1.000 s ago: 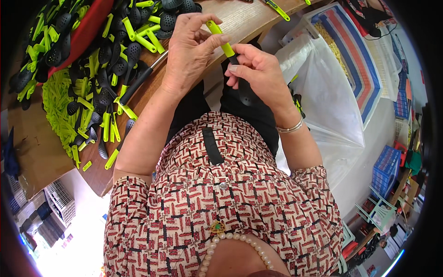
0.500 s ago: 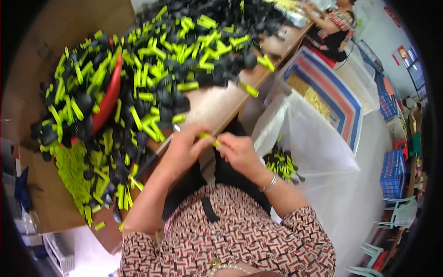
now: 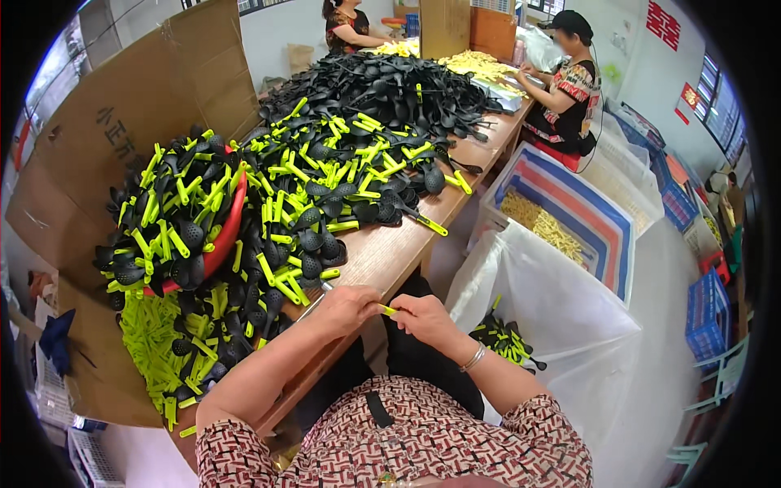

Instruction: The person assembles slotted spoons by attaching plastic handle pieces onto the spoon stems by hand and tapping them into place using a small hammer.

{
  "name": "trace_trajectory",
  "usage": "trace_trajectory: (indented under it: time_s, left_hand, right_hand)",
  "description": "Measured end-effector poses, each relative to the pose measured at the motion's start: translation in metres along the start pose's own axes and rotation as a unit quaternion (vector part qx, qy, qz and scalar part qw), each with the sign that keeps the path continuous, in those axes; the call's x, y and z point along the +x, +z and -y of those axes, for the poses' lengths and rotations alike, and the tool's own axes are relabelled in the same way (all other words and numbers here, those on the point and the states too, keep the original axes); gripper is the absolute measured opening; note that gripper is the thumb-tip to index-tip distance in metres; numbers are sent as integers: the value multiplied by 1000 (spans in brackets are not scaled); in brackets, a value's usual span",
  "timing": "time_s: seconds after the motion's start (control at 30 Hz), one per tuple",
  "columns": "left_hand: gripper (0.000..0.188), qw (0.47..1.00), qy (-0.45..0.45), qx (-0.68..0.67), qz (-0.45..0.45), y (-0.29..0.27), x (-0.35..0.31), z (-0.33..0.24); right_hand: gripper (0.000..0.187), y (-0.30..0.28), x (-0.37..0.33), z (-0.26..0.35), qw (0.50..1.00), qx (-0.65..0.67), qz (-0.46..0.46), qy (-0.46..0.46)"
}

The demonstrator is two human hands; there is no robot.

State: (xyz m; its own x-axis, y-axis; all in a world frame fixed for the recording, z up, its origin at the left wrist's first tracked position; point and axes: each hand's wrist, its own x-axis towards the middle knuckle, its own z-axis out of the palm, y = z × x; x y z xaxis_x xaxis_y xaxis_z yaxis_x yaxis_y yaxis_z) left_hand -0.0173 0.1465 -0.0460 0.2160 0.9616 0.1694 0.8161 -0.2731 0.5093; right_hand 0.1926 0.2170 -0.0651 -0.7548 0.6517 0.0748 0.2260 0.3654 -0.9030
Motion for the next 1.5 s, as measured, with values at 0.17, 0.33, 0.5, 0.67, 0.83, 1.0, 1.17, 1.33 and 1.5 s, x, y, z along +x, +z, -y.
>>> trace_trajectory:
  time_s: [0.17,0.33,0.5,0.67,0.83,1.0,1.17,1.33,1.5]
  left_hand:
    - [24,989,-65,94,-98,-16,-14,-25]
    - [30,942,-185,236,-152,-35,-61,-26]
    - [33,940,-183,266,-113,-26,-82,-14]
    - [22,909,-189,354,-111,-16,-77,1]
    - [13,891,-147,393,-173,-19,-81,12]
    - [20,834,-288,-395,-254,-68,-60,-34]
    - [65,748,84,-591,-292,-128,-32,-144]
    - [121,739,444,-496,-98,-192,-15,-203]
    - [116,753,407,-497,-141,-193,-12,-180]
  right_hand:
    - [11,8,19,-17,996,-44,-63,-42]
    - [12,-5,42,-28,977,179,-34,110]
    - [11,-10,58,-17,978,151,0,143]
    - [13,-17,63,-13,974,139,37,174]
    - [21,-19,62,-3,984,68,63,155]
    - [19,-14,61,-4,981,105,46,155]
    - [18,-17,61,-11,978,131,33,156]
    - [20,-15,55,-1,978,145,30,145]
    - [22,-22,36,16,992,121,-37,-2]
